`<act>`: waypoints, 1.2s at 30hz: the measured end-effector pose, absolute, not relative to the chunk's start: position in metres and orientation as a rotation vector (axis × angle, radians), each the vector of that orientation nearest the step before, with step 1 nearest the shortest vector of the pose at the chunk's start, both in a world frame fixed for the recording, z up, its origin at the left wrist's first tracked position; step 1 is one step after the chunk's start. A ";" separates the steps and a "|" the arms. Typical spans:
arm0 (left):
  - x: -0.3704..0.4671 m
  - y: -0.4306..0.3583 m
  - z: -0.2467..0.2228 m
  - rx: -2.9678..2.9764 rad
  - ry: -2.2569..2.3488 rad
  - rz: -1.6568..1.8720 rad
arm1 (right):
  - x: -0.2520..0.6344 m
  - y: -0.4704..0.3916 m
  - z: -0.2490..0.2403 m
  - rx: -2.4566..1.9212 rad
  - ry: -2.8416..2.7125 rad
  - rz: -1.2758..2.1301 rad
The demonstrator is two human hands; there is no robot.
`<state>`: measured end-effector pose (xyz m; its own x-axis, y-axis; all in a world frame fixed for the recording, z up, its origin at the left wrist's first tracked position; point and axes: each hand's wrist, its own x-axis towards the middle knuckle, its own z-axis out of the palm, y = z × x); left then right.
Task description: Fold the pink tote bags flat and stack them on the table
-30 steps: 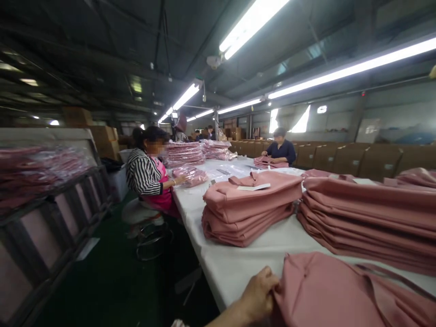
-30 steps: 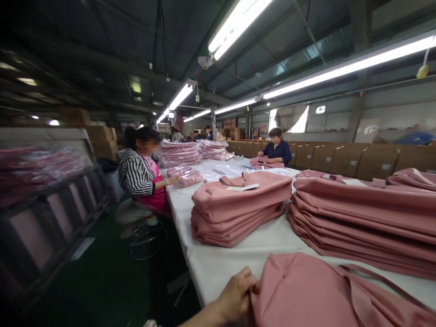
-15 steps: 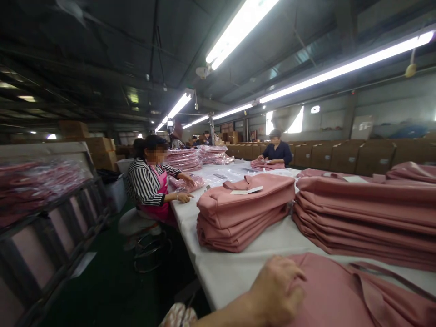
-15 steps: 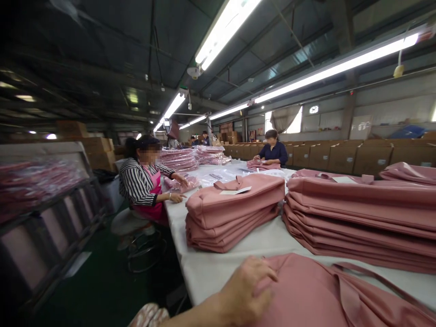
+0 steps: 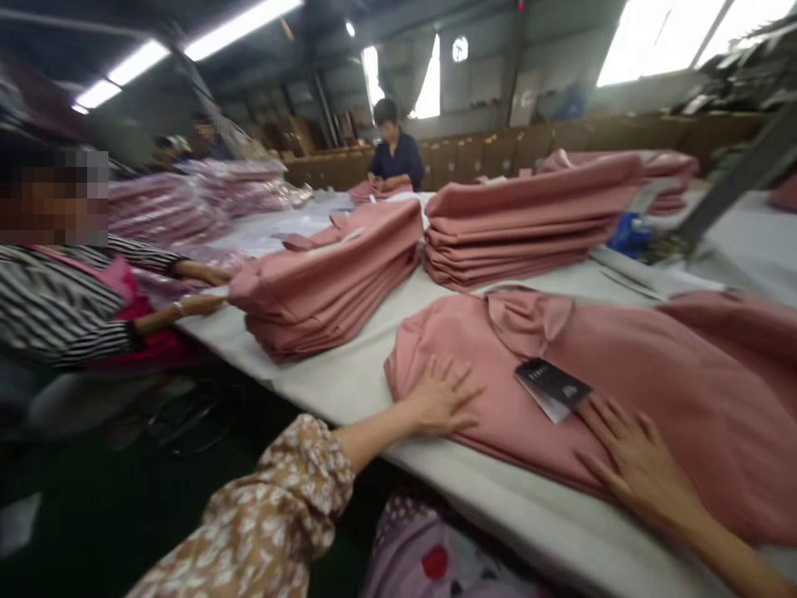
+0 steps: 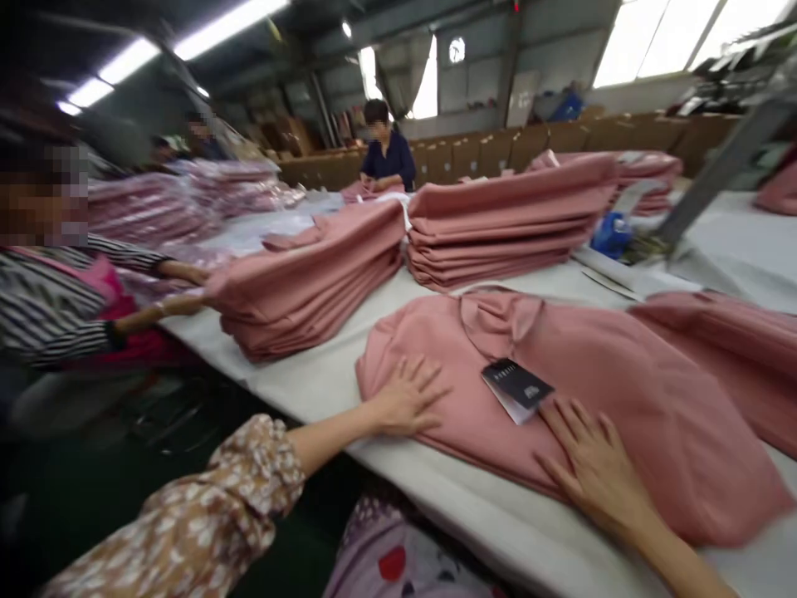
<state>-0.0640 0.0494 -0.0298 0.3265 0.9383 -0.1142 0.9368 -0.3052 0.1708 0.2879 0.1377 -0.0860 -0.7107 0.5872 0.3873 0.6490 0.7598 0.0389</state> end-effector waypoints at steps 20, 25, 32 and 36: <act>-0.034 0.038 -0.038 2.487 1.730 -0.076 | 0.295 0.091 -0.064 -0.981 -2.940 -0.199; -0.026 0.036 -0.058 2.551 1.836 0.007 | 0.289 0.084 -0.055 -1.117 -2.913 -0.150; -0.034 0.041 -0.062 2.583 1.747 -0.029 | 0.324 0.124 0.000 -1.408 -2.494 -0.074; -0.034 0.044 -0.064 2.568 1.748 -0.060 | 0.366 0.147 0.008 -1.723 -1.525 0.429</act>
